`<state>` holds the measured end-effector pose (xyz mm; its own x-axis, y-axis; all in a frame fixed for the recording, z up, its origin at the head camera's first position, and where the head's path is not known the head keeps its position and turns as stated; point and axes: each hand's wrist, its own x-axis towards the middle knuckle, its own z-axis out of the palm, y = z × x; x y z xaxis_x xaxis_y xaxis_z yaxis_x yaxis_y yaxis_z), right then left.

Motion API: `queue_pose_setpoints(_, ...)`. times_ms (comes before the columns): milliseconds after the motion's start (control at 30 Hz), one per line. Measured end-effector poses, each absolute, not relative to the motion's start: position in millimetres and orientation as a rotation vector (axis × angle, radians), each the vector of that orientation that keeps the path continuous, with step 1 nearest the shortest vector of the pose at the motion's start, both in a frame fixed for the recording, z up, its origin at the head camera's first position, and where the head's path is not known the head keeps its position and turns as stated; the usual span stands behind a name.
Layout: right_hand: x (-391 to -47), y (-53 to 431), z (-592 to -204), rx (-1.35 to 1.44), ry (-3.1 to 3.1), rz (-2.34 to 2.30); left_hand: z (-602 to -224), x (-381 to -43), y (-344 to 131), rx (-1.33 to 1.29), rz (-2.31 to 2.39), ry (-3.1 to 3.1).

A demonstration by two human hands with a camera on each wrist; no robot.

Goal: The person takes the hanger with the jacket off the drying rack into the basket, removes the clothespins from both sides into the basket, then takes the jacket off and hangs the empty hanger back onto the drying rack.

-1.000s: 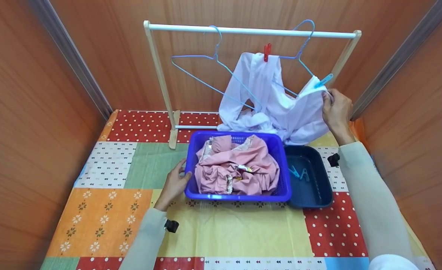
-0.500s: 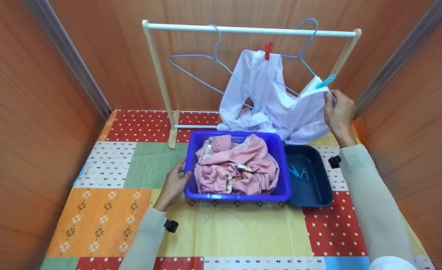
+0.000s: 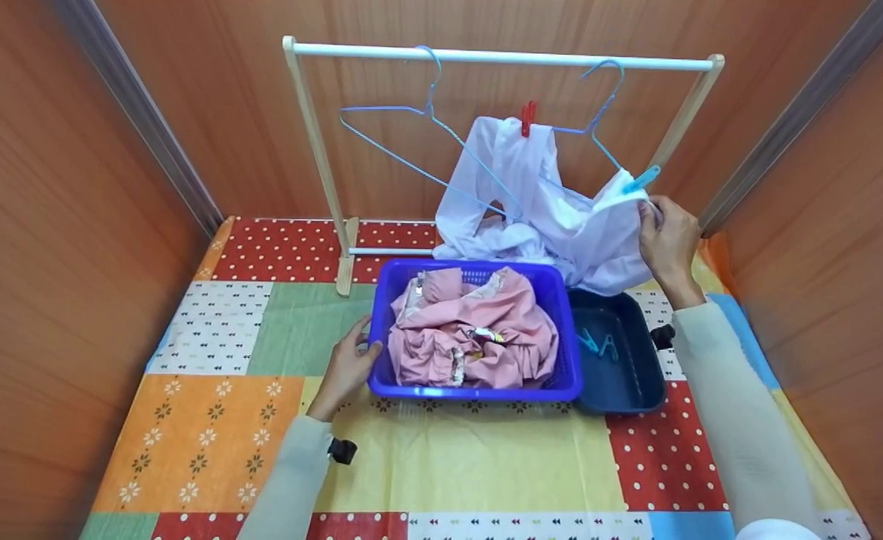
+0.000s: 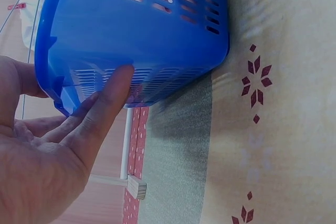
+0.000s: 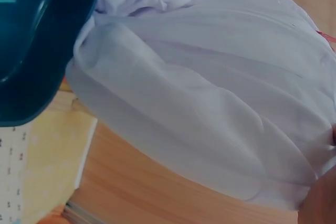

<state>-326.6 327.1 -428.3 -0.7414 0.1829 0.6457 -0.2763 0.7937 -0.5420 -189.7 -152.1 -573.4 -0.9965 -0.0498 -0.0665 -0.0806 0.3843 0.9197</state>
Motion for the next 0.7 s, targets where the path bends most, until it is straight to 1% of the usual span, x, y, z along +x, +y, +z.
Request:
queue_pose_setpoints(467, -317, 323, -452, 0.159, -2.231, 0.781, -573, -190, -151, -0.158, 1.741, 2.558)
queue_pose_setpoints(700, -312, 319, -460, 0.157, -2.249, 0.804, -573, -189, -152, -0.137, 1.739, 2.559)
